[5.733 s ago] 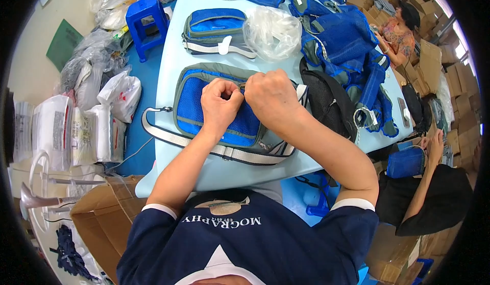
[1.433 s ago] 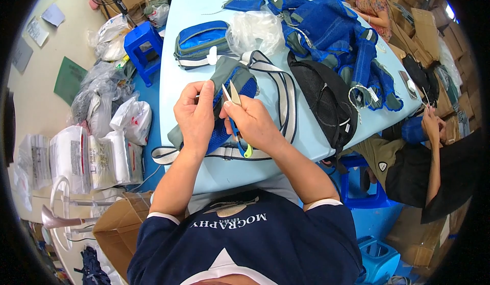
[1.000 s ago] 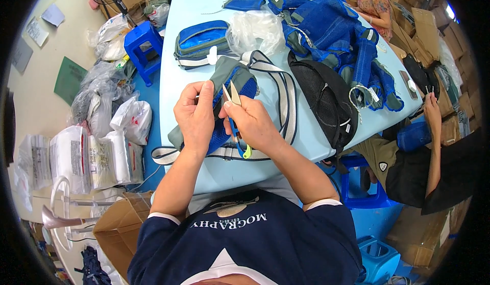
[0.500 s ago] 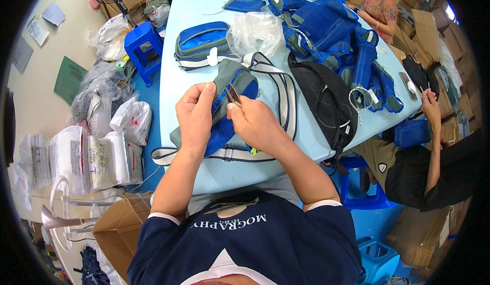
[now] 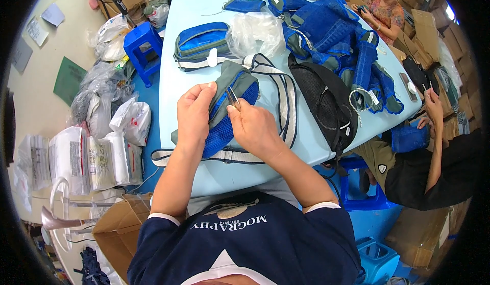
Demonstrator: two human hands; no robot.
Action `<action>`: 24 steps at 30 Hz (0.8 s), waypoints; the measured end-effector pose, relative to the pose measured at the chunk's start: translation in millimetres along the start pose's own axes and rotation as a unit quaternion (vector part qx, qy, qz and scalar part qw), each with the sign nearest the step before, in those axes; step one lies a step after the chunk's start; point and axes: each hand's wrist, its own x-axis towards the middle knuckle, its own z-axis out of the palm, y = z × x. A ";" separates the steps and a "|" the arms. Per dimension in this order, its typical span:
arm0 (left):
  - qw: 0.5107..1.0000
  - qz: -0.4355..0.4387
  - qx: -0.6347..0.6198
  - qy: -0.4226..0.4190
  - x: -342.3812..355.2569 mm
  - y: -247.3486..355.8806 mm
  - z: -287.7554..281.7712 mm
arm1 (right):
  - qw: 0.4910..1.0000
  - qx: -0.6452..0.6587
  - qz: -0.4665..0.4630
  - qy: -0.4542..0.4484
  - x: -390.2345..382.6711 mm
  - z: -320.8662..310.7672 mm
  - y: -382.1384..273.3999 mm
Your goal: Inspecting small blue bags, trimming loose threads with nippers, and attaching shoulder straps.
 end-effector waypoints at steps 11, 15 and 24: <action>1.000 -0.006 -0.007 0.012 1.8 -3.5 0.2 | 0.996 0.085 0.029 -0.005 2.9 0.3 6.6; 1.000 0.002 -0.006 0.019 0.8 -4.3 0.2 | 0.992 0.104 0.061 -0.031 3.5 -1.3 9.0; 1.000 0.018 -0.002 0.017 0.3 -5.5 -1.1 | 0.994 0.093 0.039 -0.032 4.2 -2.1 8.4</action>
